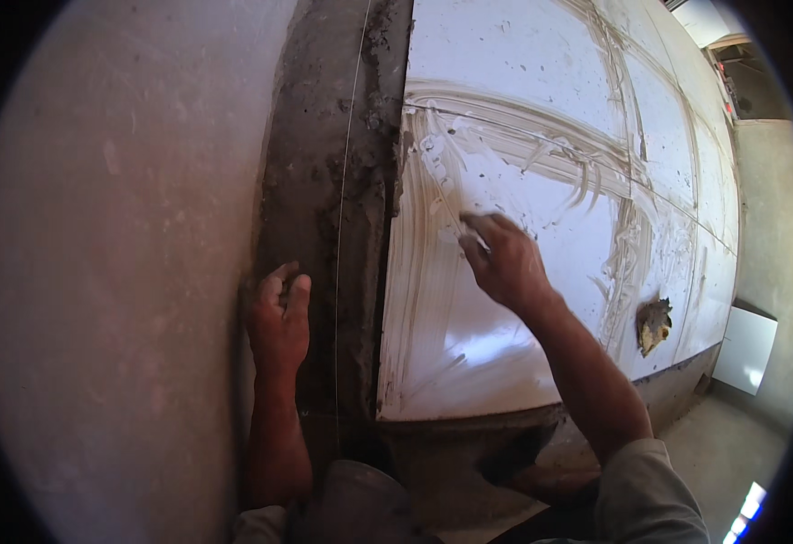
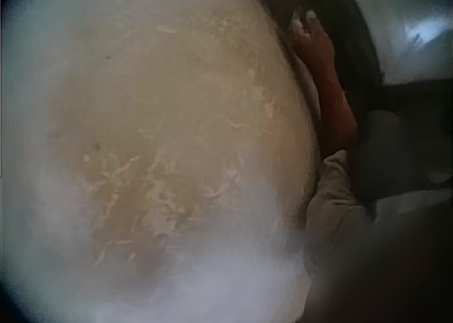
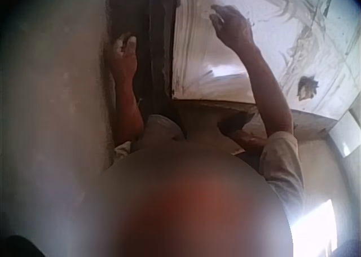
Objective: Installing tiles on a floor using mortar and leveling strings.
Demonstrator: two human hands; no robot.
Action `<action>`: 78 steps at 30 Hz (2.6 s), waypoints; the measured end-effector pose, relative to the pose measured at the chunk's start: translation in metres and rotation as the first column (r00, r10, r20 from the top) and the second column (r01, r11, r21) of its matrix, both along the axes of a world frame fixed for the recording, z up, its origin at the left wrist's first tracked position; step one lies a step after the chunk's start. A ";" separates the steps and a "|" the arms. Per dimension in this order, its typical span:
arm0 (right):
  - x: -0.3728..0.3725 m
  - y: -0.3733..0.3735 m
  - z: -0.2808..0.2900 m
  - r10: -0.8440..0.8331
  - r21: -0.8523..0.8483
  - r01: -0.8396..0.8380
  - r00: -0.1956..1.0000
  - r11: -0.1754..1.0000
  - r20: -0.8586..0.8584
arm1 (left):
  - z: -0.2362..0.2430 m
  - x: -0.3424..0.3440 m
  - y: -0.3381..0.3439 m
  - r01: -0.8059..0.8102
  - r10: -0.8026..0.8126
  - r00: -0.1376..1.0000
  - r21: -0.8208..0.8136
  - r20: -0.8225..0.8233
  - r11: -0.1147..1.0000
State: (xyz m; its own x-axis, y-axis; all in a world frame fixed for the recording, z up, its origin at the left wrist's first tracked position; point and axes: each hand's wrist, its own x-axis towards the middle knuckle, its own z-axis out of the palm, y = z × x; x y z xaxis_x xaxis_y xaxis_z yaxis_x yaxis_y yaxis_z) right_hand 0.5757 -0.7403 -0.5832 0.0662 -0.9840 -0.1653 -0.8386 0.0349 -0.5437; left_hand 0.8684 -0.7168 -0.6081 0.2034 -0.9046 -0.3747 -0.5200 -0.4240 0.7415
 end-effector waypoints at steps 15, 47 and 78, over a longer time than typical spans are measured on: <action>0.059 -0.125 -0.060 0.030 -0.183 -0.081 0.964 0.980 -0.265 | 0.040 0.024 0.043 -0.009 0.003 0.997 -0.064 -0.080 0.998; 0.055 -0.120 -0.070 0.007 -0.139 -0.052 0.952 0.989 -0.306 | 0.038 0.010 0.050 0.009 -0.017 0.991 -0.060 -0.133 0.998; 0.088 -0.130 -0.051 0.352 0.104 -0.380 0.674 0.919 -0.650 | 0.021 0.023 0.061 0.043 -0.047 0.995 -0.053 -0.092 0.998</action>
State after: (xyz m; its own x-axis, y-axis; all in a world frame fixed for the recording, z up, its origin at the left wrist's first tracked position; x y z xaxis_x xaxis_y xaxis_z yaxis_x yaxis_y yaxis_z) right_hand 0.6640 -0.8705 -0.6341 0.3139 -0.9102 -0.2702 -0.9227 -0.3595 0.1390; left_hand 0.8917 -0.6563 -0.5871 0.1285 -0.9303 -0.3436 -0.4657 -0.3625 0.8073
